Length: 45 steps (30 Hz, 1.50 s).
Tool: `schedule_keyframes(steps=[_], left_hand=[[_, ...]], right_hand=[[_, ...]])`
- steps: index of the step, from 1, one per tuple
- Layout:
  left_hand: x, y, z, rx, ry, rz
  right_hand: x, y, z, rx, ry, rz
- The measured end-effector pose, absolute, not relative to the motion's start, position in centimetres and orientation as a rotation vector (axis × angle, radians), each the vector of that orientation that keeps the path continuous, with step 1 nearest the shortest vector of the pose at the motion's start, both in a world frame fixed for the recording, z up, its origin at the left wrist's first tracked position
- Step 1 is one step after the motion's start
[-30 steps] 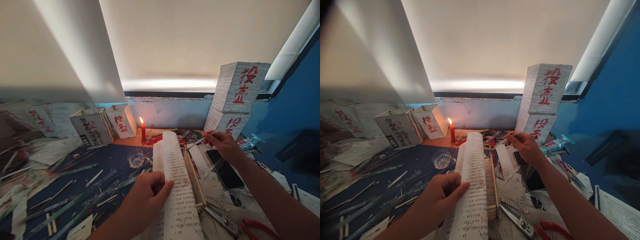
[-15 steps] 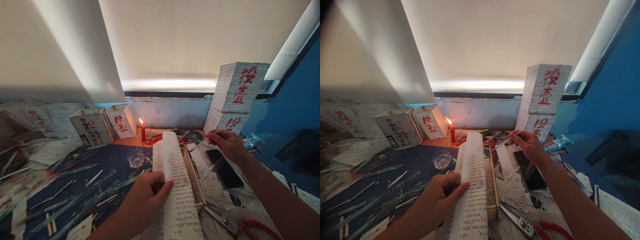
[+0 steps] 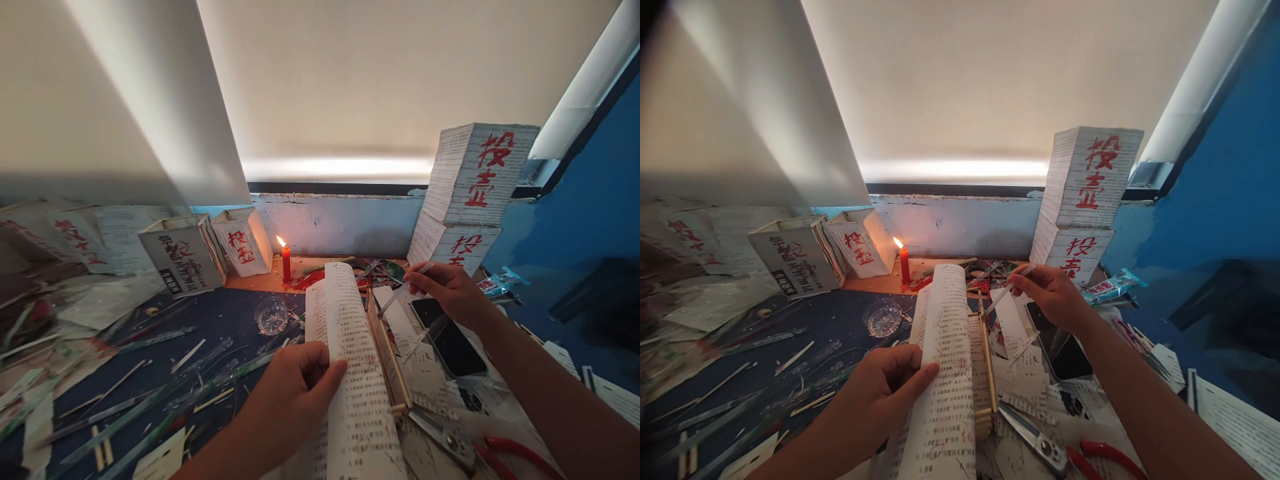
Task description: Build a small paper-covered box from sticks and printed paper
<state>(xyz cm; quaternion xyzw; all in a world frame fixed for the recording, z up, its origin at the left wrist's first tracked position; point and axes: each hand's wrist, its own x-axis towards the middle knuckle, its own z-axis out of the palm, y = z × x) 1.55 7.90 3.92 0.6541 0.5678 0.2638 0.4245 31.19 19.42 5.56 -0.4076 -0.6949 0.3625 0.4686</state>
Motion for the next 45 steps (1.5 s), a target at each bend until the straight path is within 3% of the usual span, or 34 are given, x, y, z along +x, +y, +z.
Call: schedule_keyframes(steps=[10, 45], left_hand=[[1.6, 7.9, 3.9, 1.639, 1.407, 0.657], [1.6, 7.9, 3.8, 1.626, 1.407, 0.658]], right_hand=[[31.1, 19.8, 5.2, -1.015, -1.689, 0.793], [32.2, 18.8, 5.8, -0.804, -1.802, 1.212]])
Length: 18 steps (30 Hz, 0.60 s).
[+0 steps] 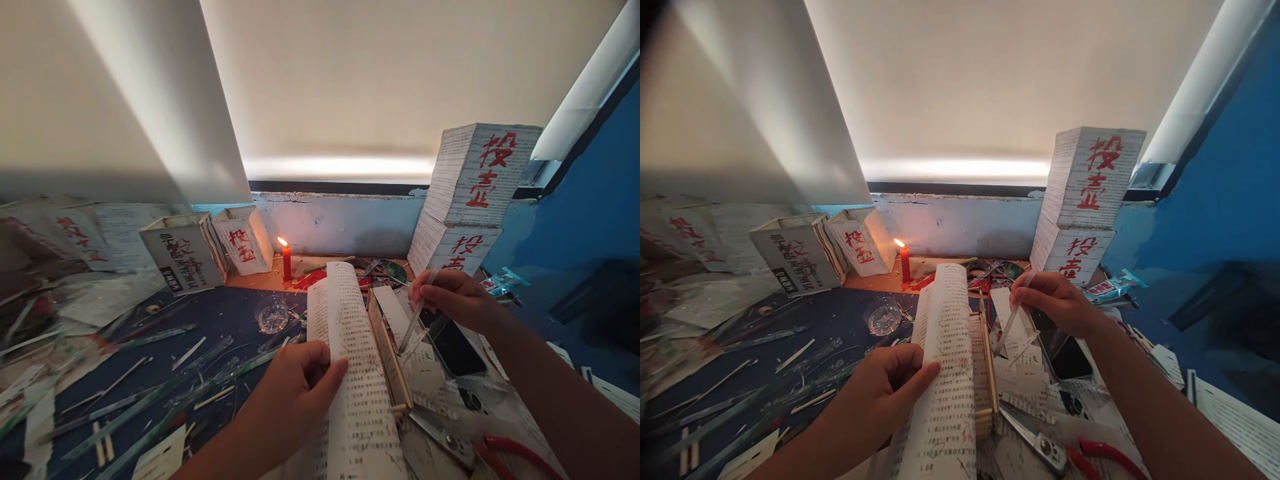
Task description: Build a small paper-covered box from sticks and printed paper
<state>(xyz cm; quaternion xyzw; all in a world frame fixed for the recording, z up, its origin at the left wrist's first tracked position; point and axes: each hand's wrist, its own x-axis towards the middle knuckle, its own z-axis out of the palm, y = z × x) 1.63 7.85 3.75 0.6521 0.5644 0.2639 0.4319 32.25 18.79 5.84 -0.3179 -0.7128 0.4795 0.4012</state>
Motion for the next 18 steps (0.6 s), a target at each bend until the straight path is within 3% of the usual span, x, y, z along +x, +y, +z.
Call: schedule_keyframes(steps=[18], left_hand=[[1.5, 7.7, 3.7, 1.635, 1.405, 0.643]], right_hand=[[30.7, 18.7, 5.6, -0.957, -1.785, 0.892]])
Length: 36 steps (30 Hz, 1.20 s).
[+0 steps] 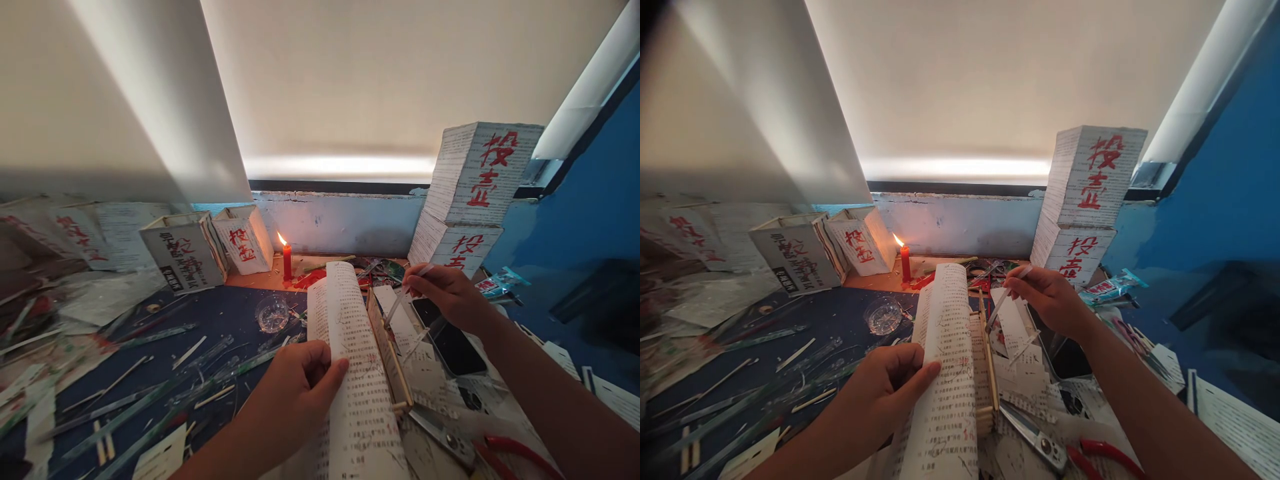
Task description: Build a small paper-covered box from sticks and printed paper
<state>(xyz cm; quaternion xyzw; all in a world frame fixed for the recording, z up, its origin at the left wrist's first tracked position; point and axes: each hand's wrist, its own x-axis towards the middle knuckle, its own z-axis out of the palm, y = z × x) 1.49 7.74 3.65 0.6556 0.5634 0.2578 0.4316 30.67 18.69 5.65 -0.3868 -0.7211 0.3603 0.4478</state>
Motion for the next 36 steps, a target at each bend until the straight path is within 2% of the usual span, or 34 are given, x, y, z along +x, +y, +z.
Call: schedule_keyframes(steps=[18, 24, 36], left_hand=[[1.6, 7.7, 3.9, 1.611, 1.402, 0.623], [1.5, 7.9, 3.2, 1.635, 1.370, 0.661], [1.8, 7.7, 3.1, 1.628, 1.385, 0.702]], right_hand=[[30.2, 19.0, 4.9, -0.994, -1.695, 0.673], [29.5, 18.8, 5.9, -0.963, -1.649, 0.715], [17.4, 27.2, 9.5, -0.878, -1.853, 0.857]])
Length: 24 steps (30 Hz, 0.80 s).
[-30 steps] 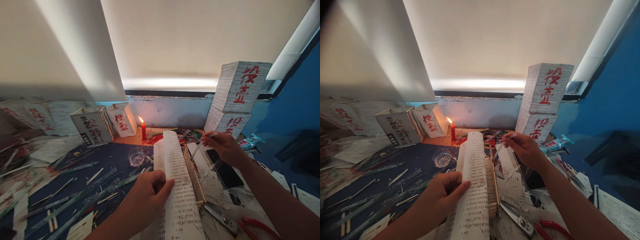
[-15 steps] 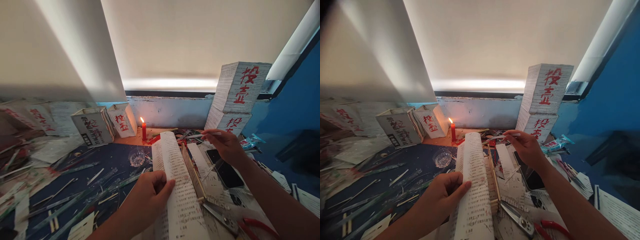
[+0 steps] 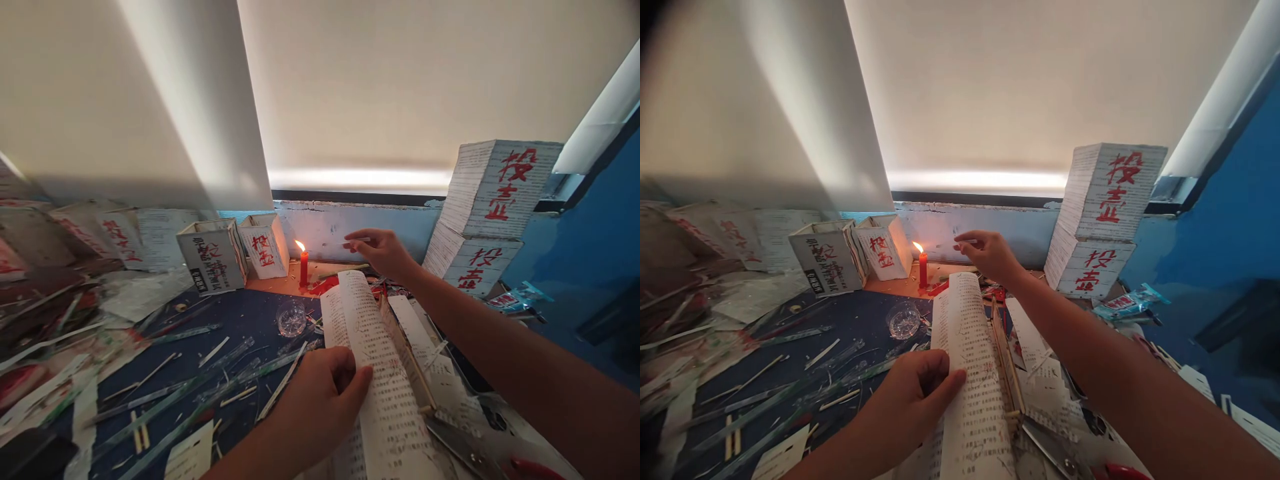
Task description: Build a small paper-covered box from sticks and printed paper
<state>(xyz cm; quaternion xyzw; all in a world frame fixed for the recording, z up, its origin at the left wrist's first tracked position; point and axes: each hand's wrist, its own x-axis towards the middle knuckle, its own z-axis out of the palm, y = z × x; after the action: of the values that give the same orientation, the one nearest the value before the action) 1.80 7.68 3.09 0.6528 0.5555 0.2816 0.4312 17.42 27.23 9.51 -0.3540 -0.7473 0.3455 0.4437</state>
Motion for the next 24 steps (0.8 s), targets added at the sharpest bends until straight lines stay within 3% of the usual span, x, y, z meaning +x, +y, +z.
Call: schedule_keyframes(steps=[11, 19, 24], left_hand=[[1.7, 7.3, 4.4, 1.708, 1.409, 0.715], [1.5, 6.6, 4.0, 2.215, 1.419, 1.084], [1.3, 7.1, 2.8, 2.538, 1.221, 0.983]], right_hand=[[10.2, 32.2, 6.9, -0.985, -2.039, 0.837], [10.4, 32.6, 6.2, -0.999, -2.061, 0.794], [10.3, 32.8, 6.3, -0.991, -2.065, 0.806]])
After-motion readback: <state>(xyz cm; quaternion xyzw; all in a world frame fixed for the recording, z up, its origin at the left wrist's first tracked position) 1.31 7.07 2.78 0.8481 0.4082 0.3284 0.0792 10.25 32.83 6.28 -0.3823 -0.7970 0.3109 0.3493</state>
